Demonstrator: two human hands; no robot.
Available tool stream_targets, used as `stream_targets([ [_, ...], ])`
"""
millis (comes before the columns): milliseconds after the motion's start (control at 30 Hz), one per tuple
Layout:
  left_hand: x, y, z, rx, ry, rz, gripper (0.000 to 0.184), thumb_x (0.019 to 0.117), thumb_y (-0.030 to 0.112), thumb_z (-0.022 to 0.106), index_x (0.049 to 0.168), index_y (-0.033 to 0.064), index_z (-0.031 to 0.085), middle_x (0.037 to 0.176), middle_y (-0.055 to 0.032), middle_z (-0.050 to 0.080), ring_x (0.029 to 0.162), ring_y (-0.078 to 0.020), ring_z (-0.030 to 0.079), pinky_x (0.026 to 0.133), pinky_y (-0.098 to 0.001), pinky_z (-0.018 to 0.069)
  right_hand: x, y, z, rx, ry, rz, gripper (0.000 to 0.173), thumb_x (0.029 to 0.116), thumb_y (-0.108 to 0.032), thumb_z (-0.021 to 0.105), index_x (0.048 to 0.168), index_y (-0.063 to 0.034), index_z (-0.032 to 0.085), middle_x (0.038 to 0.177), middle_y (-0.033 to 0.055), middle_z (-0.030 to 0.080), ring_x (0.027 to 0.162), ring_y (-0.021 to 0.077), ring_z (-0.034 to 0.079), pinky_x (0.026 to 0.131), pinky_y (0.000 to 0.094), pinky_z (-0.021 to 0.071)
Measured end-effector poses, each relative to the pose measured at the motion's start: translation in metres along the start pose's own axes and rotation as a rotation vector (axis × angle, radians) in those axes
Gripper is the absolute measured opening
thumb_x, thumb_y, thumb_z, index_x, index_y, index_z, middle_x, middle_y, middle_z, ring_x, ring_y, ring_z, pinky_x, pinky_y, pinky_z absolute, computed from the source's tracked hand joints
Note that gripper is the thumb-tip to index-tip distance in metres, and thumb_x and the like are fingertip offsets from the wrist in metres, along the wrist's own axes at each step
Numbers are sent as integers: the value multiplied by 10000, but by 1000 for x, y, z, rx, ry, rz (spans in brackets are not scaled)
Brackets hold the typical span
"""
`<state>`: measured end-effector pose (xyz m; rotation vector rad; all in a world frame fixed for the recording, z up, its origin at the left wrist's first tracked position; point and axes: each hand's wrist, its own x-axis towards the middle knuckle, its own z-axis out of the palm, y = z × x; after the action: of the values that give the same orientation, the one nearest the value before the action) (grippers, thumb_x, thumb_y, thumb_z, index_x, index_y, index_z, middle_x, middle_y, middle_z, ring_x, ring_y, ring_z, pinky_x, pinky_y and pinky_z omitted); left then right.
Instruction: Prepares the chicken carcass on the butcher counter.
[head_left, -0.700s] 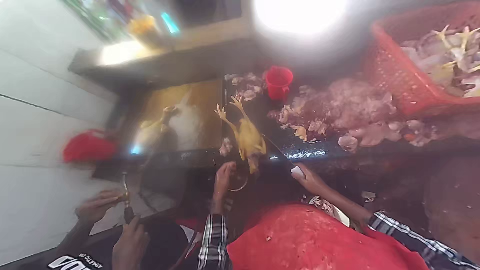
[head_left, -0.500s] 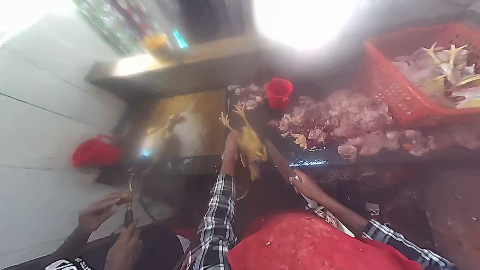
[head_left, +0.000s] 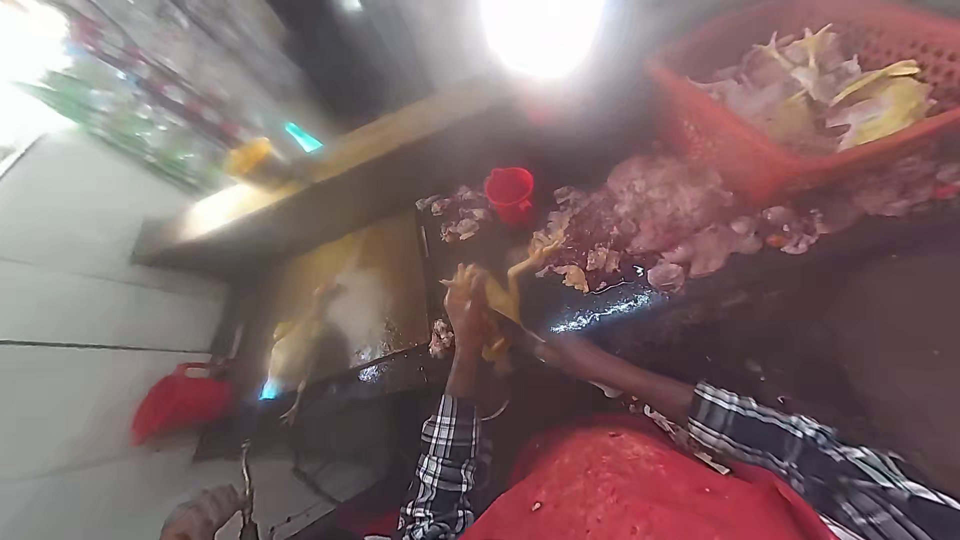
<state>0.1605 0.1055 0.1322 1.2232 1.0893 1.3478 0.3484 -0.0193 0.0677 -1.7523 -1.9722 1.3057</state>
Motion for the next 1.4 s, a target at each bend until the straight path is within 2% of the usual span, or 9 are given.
stream_targets([
  [67, 3, 9, -1, -17, 21, 24, 368, 961, 318, 696, 1208, 53, 629, 754, -4, 590, 568, -95, 527, 532, -281, 500, 15, -4, -2, 28, -49, -12, 469, 1090, -493, 376, 1256, -92, 553, 851, 151, 652, 702, 309, 675, 659, 528, 569],
  [300, 28, 43, -47, -272, 180, 95, 234, 1048, 365, 532, 1000, 146, 597, 554, 73, 390, 428, -49, 385, 432, -224, 407, -36, 66, 4, -228, -232, -92, 420, 1075, -470, 429, 1179, -116, 629, 917, 162, 701, 893, 371, 704, 789, 639, 542],
  [533, 27, 50, -18, -188, -79, 144, 273, 1014, 416, 594, 1015, 152, 661, 543, 71, 391, 418, -51, 373, 428, -223, 394, 21, -32, -51, 172, -10, -100, 466, 1091, -487, 396, 1313, -112, 563, 829, 105, 663, 598, 217, 643, 577, 434, 572],
  [733, 32, 62, -38, -264, 223, 25, 314, 1100, 393, 419, 985, 160, 596, 520, 75, 353, 384, -45, 343, 385, -212, 371, -5, 15, -48, -235, -214, -149, 436, 1083, -465, 421, 1188, -90, 618, 894, 167, 673, 814, 359, 684, 741, 605, 545],
  [900, 37, 79, -33, -256, 457, -36, 354, 1084, 509, 396, 1052, 207, 578, 572, 80, 377, 410, -48, 352, 409, -217, 381, -34, 9, -43, 481, 18, 10, 358, 1085, -330, 437, 1356, -102, 488, 800, 56, 651, 543, 163, 630, 519, 351, 580],
  [1133, 51, 105, 30, -523, 353, -31, 461, 1067, 617, 262, 1007, 254, 540, 562, 103, 343, 421, -35, 355, 430, -208, 378, 31, -74, -30, 945, 99, -9, 549, 1101, -263, 414, 1594, -130, 212, 780, 73, 594, 534, 178, 600, 514, 361, 576],
  [1233, 57, 122, 24, -608, 367, 10, 470, 1070, 607, 245, 971, 241, 523, 549, 99, 345, 418, -39, 365, 434, -223, 405, 51, -43, 19, 597, 164, -89, 498, 1093, -317, 412, 1492, -25, 350, 819, 120, 630, 602, 227, 644, 597, 427, 599],
  [1333, 57, 115, -26, -746, 330, 54, 489, 1093, 549, 242, 860, 199, 490, 520, 78, 360, 417, -64, 383, 455, -256, 439, 21, 40, 62, -22, -68, -102, 371, 1073, -368, 392, 1264, -105, 570, 903, 176, 687, 864, 358, 706, 787, 588, 561],
  [1400, 47, 78, -65, -591, 258, -24, 482, 1113, 482, 213, 932, 173, 536, 593, 49, 469, 496, -83, 490, 524, -270, 505, 1, 88, 59, -161, -153, -91, 370, 1069, -381, 417, 1296, -151, 598, 982, 182, 717, 967, 385, 710, 851, 628, 543],
])
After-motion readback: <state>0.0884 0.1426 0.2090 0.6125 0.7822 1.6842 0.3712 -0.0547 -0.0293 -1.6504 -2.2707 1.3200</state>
